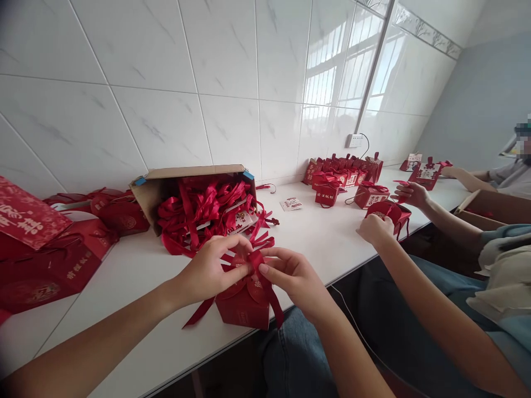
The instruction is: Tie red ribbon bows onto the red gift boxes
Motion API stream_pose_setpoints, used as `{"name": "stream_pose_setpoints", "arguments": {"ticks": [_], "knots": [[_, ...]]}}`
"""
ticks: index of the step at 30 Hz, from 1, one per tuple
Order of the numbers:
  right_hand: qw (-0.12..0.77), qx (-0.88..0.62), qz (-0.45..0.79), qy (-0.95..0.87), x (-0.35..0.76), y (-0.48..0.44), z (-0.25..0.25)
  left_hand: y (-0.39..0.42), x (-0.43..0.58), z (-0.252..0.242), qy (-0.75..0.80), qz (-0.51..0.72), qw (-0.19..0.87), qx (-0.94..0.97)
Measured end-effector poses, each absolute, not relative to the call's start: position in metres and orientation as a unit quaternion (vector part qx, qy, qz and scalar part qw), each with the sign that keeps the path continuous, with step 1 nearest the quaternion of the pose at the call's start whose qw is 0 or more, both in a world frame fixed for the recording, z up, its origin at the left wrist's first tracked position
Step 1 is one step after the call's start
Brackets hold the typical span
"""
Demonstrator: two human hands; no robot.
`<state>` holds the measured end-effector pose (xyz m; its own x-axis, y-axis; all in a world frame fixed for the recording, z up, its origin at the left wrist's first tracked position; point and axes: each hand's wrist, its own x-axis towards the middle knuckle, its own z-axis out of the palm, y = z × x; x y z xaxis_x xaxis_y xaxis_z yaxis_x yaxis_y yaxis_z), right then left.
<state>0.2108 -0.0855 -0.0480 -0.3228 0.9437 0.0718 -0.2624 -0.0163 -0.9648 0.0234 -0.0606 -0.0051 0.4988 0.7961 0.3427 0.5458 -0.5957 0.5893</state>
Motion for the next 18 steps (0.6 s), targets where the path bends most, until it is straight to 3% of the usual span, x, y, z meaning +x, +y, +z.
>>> {"name": "stream_pose_setpoints", "arguments": {"ticks": [6,14,18], "knots": [[0.474,-0.401,0.489,-0.612,0.196,-0.084,-0.049,-0.060,0.029,-0.010,0.415,0.326,0.102,0.843],[0.504,-0.485,0.273,-0.660,0.177,-0.088,-0.054,-0.055,0.001,-0.012,0.452,0.342,0.269,0.778],[0.486,-0.507,0.249,-0.667,0.176,-0.089,-0.058,-0.044,-0.014,-0.032,0.478,0.262,0.323,0.773]]}}
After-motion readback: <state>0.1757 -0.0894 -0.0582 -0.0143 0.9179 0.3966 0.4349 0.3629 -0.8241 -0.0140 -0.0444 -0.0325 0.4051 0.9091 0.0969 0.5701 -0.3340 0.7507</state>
